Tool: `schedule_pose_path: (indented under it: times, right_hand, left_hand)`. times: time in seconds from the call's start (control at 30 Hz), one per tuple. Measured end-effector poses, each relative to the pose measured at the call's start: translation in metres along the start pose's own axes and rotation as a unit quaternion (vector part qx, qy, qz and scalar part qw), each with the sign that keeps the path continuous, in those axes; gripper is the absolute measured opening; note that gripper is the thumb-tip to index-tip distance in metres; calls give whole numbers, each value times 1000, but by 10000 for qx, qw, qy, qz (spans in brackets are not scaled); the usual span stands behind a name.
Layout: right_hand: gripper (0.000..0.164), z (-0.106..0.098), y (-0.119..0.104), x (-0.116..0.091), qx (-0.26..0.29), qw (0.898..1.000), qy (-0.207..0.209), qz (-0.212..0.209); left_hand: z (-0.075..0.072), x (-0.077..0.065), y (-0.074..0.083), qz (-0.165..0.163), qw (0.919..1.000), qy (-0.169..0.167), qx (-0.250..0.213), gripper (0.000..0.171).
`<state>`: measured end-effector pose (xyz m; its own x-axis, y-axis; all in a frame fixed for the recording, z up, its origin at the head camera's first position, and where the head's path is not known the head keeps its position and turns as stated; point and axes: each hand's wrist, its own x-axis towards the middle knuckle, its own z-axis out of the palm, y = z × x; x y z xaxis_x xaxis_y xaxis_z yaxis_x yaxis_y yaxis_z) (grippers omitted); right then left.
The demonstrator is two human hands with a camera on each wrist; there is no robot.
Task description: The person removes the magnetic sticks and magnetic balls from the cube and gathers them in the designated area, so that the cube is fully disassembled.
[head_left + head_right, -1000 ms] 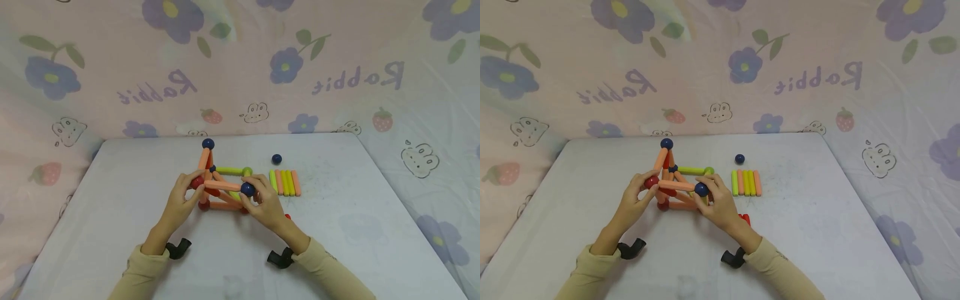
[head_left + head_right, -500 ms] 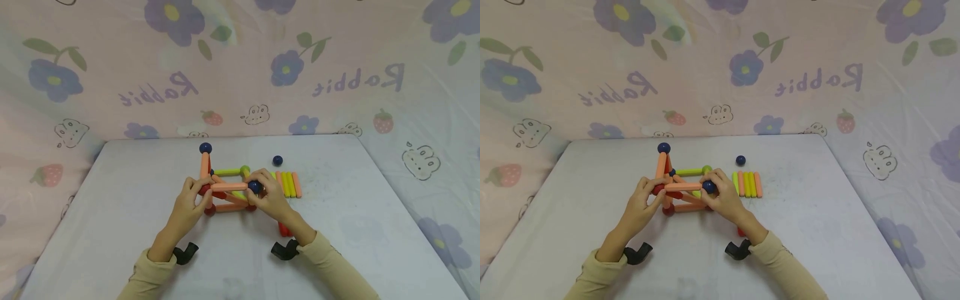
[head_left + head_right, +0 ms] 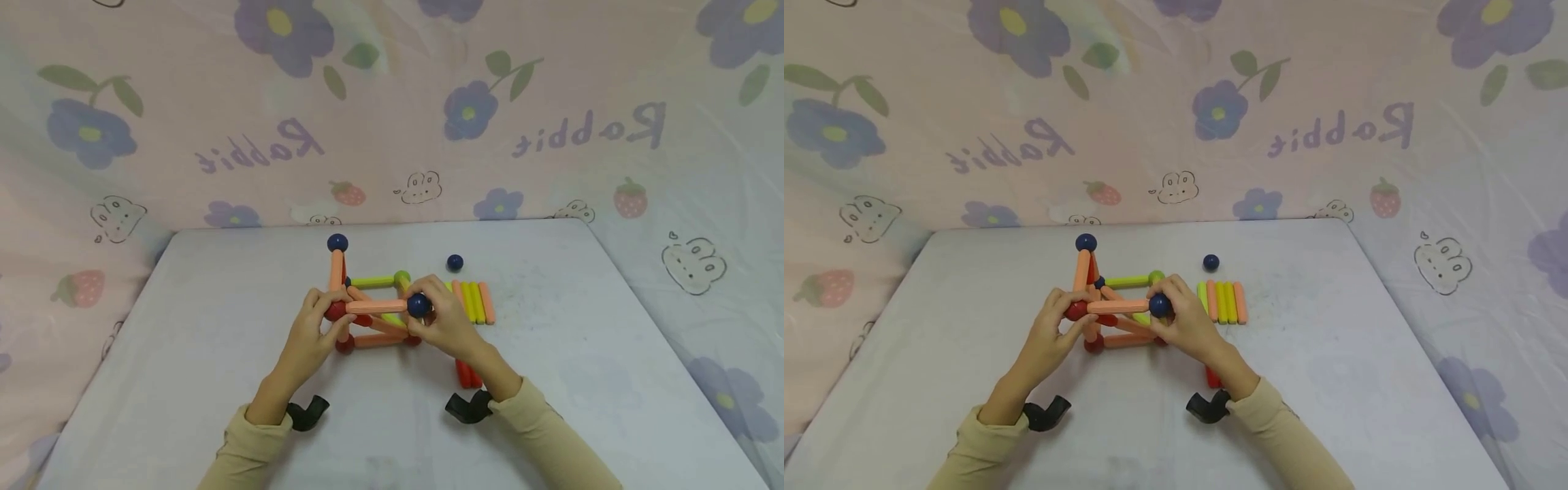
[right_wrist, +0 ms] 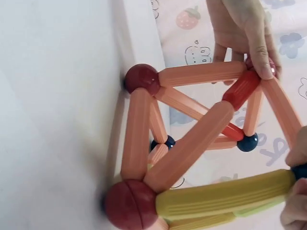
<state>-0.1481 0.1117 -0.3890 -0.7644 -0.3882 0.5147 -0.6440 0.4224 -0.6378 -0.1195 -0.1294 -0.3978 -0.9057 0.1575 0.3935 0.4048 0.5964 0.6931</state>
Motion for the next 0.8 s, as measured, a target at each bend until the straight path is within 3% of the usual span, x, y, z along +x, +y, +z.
schedule_pose_path:
  times: [0.43,0.8]
  right_hand:
    - [27,8,9,7,-526,9921,749,-862]
    - [19,10,13,6,-93,9948,569,-844]
  left_hand:
    - [2,1,-1,219,9994,223,-171,36]
    - [0,-1,1,30,9996,45,-263,32]
